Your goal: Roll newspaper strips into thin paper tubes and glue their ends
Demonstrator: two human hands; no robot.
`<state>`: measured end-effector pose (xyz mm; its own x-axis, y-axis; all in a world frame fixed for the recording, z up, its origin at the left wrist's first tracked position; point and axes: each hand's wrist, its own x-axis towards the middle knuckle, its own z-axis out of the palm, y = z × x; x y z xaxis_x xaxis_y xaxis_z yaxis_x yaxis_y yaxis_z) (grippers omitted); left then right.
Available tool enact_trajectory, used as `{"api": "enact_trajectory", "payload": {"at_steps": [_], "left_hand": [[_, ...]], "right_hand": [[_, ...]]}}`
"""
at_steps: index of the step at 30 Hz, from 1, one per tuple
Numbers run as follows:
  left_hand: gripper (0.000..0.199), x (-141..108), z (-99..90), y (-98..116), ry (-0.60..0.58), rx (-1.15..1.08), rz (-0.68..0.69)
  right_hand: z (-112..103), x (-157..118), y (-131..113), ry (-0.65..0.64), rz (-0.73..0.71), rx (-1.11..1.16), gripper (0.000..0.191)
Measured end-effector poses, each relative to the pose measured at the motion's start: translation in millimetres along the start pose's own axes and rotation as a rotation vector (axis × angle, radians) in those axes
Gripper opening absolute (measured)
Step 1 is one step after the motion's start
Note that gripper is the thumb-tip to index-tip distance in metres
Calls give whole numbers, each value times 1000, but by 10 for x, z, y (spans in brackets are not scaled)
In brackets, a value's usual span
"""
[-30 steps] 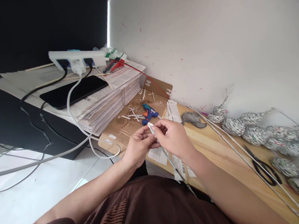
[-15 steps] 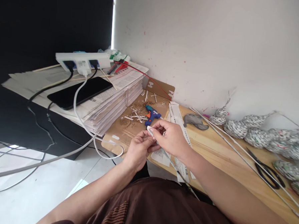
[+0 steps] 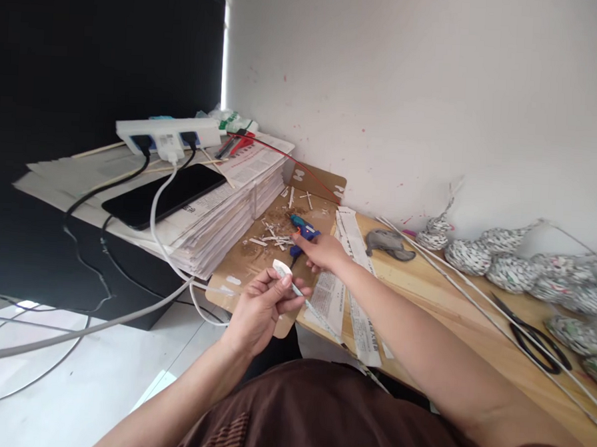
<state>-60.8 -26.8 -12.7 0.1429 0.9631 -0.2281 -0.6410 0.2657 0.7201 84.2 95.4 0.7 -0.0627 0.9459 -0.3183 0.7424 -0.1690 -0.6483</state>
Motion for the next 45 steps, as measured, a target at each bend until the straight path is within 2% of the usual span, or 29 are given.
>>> {"api": "enact_trajectory", "payload": {"at_steps": [3,8,14,17,23,27,29,31,32,35,38,43,45], "left_hand": [[29,-16,-27,17,8,-2,7],[30,2,-78,33,27,-17,0],[29,63,-116,19,35,-39,4],[28,75,-124,16,37,-51,6],[25,46,-144,34,16,-49,25],[25,53,-150,72,37,-48,58],[24,80,-140,97,51,-47,66],[25,118,-117,121,63,-52,68],[25,139,-100,132,66,-56,70],[25,195,-33,155,60,-63,81],[24,231,45,165,40,-48,78],[25,257,146,156,16,-9,36],[26,259,173,147,11,11,29]], "right_hand": [[75,96,-42,49,-22,-53,59],[105,173,-7,15,140,164,43],[77,146,-72,13,140,86,54],[92,162,-98,23,158,74,47],[104,154,-63,44,157,356,25],[-14,-63,-74,-15,52,537,14],[-102,-230,-61,-49,-3,636,14],[-183,-418,-22,-98,-78,847,18],[-215,-514,5,-83,-111,899,20],[-277,-788,109,-25,-191,960,22],[-324,-1005,222,-75,-197,958,15],[-409,-1236,351,-157,-196,1038,24],[-415,-1299,370,-143,-191,1050,22]]}}
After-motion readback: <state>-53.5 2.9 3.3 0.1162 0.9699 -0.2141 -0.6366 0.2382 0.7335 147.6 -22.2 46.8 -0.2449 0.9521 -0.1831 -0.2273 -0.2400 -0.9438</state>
